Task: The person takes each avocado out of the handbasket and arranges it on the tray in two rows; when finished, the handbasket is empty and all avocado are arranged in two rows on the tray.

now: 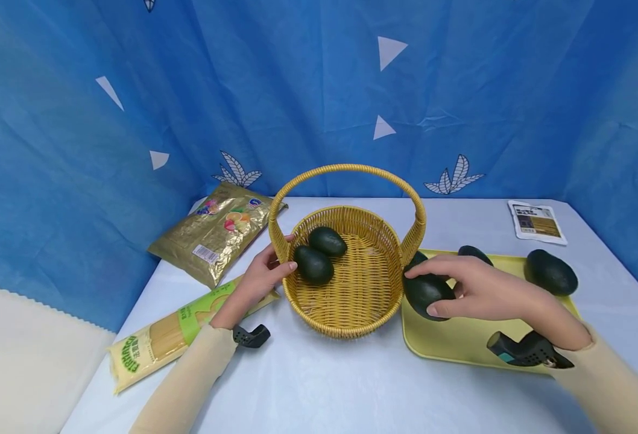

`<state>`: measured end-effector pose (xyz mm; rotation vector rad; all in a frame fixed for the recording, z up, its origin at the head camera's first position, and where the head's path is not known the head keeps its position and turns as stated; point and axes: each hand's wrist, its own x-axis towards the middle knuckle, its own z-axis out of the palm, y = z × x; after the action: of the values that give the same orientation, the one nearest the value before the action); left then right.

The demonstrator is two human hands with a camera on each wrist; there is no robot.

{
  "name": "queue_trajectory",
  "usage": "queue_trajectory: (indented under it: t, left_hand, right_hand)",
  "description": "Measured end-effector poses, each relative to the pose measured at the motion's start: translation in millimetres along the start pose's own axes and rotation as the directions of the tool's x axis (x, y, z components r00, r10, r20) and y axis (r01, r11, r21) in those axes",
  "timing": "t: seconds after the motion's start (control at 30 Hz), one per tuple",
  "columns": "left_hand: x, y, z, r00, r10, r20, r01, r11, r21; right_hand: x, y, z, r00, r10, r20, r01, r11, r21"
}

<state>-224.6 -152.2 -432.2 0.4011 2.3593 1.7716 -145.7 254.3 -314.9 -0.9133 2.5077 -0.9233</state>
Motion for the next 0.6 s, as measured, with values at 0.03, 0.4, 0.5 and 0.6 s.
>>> queue_trajectory:
  t: [0.03,0.4,0.5,0.6]
  left_hand:
    - [0.1,0.1,-0.2,1.0,-0.001,0.0,0.001,1.0,0.001]
    - [-1.6,1.0,-0.9,1.0,0.002,0.007,-0.002,1.0,0.002]
    - [-0.9,0.2,-0.5,1.0,-0.001,0.008,0.001,1.0,-0.003]
    - [-1.2,0.3,-0.7,1.0,0.004,0.007,-0.004,1.0,-0.002]
  right_hand:
    - [-3.1,2.8,1.3,1.0,0.007,-0.005,-0.007,1.0,0.002]
    - [-14.7,24.6,20.4,0.997,0.08,0.007,-0.08,0.996,0.04]
    - [-13.4,29.6,26.3,0.998,0.063,0.007,-0.063,0.997,0.041]
    - [-10.7,33.9,32.9,0.999,0.036,0.017,-0.037,0.998,0.049]
